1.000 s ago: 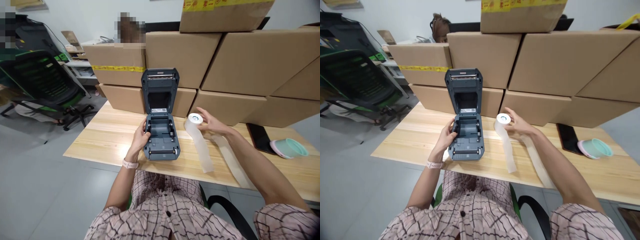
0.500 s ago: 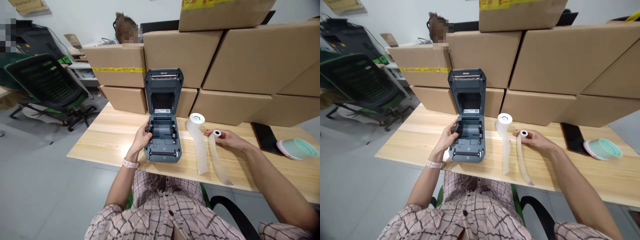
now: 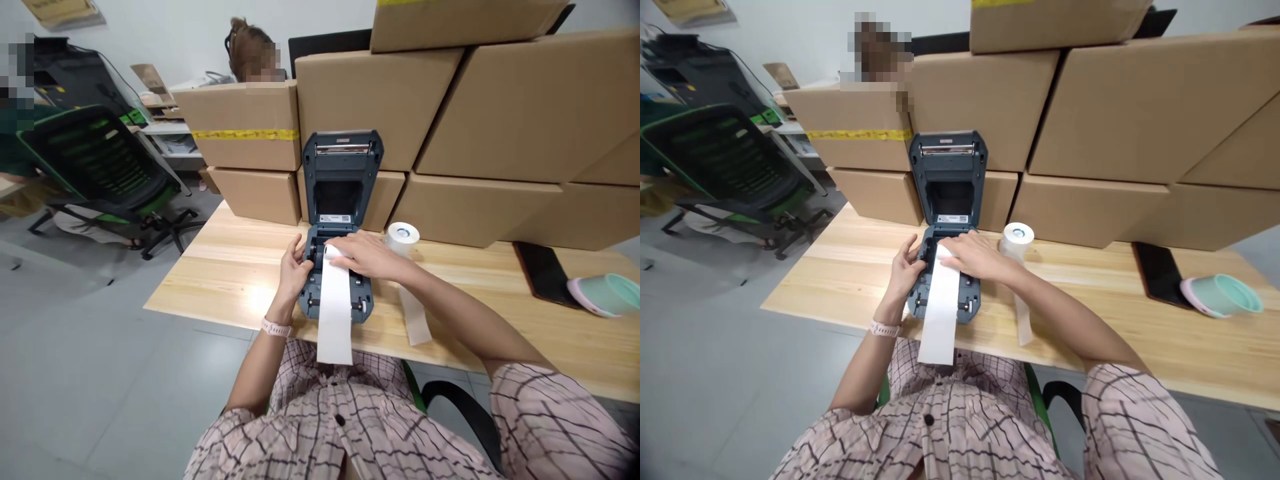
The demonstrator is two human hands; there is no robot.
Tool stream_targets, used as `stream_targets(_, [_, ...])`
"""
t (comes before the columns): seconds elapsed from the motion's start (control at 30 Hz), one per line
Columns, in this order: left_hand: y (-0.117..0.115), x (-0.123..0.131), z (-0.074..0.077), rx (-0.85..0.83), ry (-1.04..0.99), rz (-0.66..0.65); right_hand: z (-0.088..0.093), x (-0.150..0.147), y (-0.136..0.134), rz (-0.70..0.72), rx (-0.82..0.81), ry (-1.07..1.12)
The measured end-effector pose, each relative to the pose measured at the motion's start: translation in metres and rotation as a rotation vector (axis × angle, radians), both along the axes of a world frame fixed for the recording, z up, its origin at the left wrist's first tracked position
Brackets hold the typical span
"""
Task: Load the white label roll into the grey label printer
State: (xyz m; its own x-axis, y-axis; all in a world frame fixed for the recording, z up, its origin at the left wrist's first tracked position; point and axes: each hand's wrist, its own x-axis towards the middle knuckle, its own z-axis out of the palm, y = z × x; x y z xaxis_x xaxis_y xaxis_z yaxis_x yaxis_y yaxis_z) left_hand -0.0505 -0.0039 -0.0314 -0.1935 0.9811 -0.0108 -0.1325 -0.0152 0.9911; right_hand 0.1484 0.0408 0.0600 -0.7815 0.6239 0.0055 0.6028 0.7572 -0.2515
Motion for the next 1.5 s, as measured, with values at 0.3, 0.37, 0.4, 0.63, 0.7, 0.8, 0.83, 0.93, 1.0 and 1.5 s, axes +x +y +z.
stream_targets(0.3, [-0.005, 0.006, 0.002, 0.016, -0.037, 0.019, -0.031, -0.005, 0.025, 0.067, 0.026, -0.121])
stream_targets(0.37, [-0.005, 0.005, 0.001, 0.034, -0.053, 0.016, -0.032, -0.008, 0.027, 0.064, 0.026, -0.144])
stream_targets(0.4, [-0.004, 0.005, 0.0, 0.043, -0.06, 0.014, -0.031, -0.009, 0.028, 0.065, 0.023, -0.152])
stream_targets(0.63, [-0.002, 0.001, -0.006, 0.095, -0.084, -0.043, -0.022, 0.006, 0.016, 0.24, -0.113, -0.018])
stream_targets(0.7, [-0.002, 0.0, -0.006, 0.1, -0.063, -0.054, -0.019, 0.018, 0.005, 0.331, -0.202, 0.08])
stream_targets(0.8, [-0.003, 0.001, -0.004, 0.112, -0.04, -0.047, -0.015, 0.036, -0.017, 0.377, -0.276, 0.155])
stream_targets(0.83, [-0.004, 0.001, -0.004, 0.116, -0.037, -0.047, -0.014, 0.041, -0.025, 0.363, -0.278, 0.156])
stream_targets(0.93, [-0.005, 0.002, -0.002, 0.116, -0.025, -0.054, -0.017, 0.055, -0.049, 0.282, -0.234, 0.125])
stream_targets(1.0, [-0.006, 0.002, -0.001, 0.113, -0.01, -0.045, -0.023, 0.06, -0.066, 0.235, -0.196, 0.112])
stream_targets(1.5, [-0.01, 0.003, 0.009, 0.127, 0.313, -0.013, -0.078, 0.03, -0.115, 0.066, 0.175, 0.505])
